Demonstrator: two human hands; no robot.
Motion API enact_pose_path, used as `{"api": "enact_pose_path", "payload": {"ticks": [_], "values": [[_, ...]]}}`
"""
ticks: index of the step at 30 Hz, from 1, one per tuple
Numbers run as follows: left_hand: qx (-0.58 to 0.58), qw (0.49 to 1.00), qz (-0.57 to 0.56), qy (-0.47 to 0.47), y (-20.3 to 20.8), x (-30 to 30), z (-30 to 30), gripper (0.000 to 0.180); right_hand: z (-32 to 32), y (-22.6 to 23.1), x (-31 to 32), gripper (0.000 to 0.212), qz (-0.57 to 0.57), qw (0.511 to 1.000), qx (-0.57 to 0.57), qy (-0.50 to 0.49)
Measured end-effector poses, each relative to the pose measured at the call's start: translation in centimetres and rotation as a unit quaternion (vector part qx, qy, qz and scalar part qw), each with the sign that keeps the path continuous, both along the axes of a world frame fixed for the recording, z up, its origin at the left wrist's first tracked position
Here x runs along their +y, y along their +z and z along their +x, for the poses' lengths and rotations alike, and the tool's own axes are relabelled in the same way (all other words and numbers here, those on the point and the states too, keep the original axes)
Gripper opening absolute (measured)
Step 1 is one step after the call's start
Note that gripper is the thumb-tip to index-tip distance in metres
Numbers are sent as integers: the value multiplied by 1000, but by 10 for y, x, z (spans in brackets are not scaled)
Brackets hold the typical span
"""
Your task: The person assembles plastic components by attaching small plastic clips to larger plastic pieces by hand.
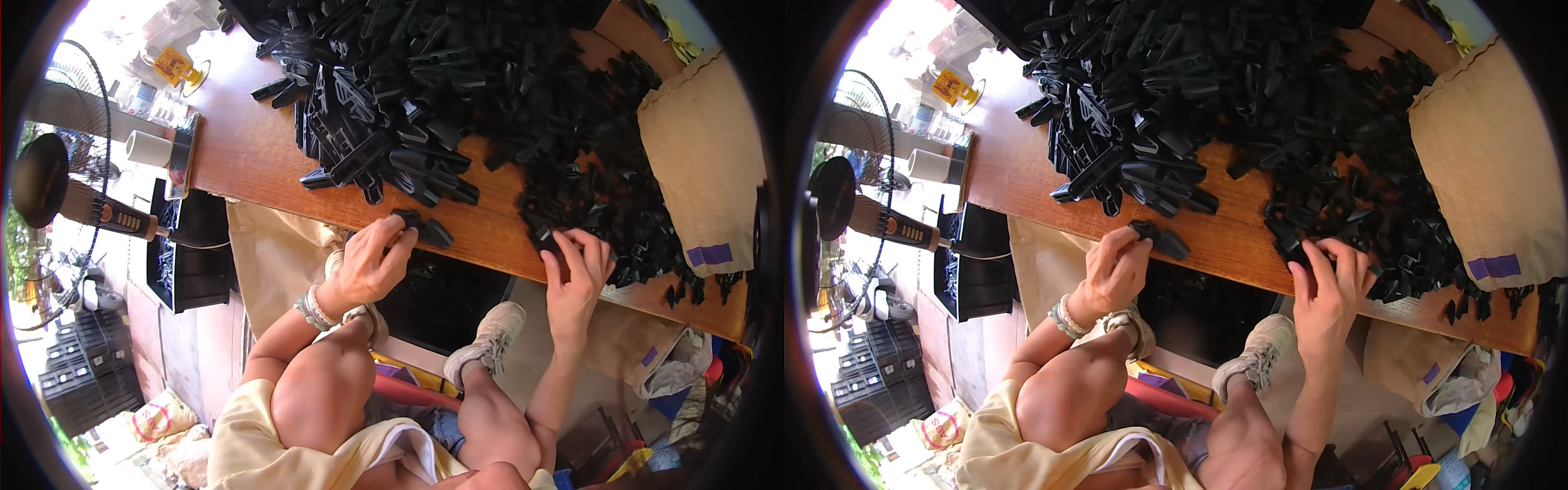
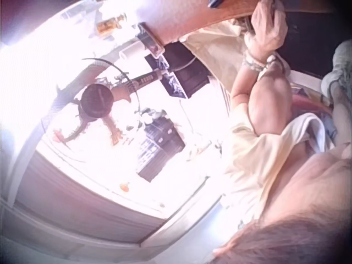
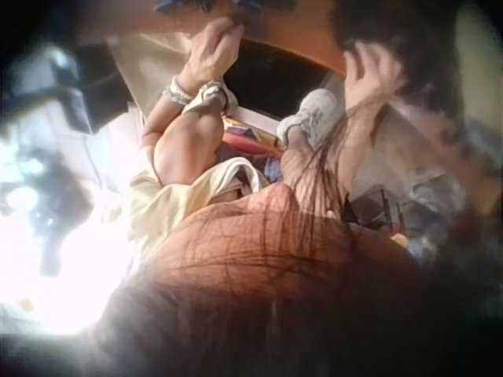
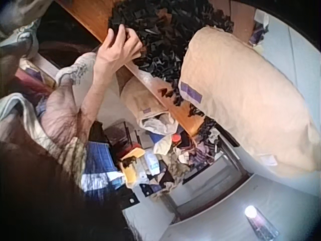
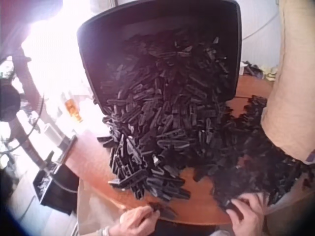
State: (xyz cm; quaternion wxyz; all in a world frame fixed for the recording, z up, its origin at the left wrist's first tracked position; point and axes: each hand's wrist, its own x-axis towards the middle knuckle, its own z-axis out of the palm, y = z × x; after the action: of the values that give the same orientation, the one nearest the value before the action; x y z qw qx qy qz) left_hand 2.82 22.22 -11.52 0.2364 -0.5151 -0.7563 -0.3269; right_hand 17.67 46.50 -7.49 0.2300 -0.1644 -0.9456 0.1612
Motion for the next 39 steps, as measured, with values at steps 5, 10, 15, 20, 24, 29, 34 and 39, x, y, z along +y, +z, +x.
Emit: {"api": "enact_pose_path", "payload": {"ticks": [5, 10, 15, 20, 24, 29, 34, 39], "values": [[-19, 998, 38, -49, 1, 8, 3, 36, -5, 3, -2, 27, 39, 999, -1, 14], [-23, 995, -97, -26, 32, 19, 13, 53, 2, 2, -1, 30, 41, 996, 71, -42], [-73, 986, -144, -48, 30, 10, 16, 40, -4, -1, -15, 30, -1, 992, 129, -3], [-106, 978, -108, -144, 31, 9, 1, 44, -17, -5, -40, 32, -253, 952, 80, 153], [-166, 966, -75, -184, 24, 11, -8, 47, -23, -6, -35, 34, -268, 944, 43, 190], [-250, 956, -18, -155, 16, 9, -7, 44, -28, 0, -40, 34, -246, 946, 32, 209], [-247, 959, 14, -138, 13, 8, -6, 46, -28, -2, -50, 32, -238, 949, 44, 199], [-269, 951, 18, -150, 12, 18, -11, 49, -27, -8, -51, 29, -276, 945, 84, 157]]}}
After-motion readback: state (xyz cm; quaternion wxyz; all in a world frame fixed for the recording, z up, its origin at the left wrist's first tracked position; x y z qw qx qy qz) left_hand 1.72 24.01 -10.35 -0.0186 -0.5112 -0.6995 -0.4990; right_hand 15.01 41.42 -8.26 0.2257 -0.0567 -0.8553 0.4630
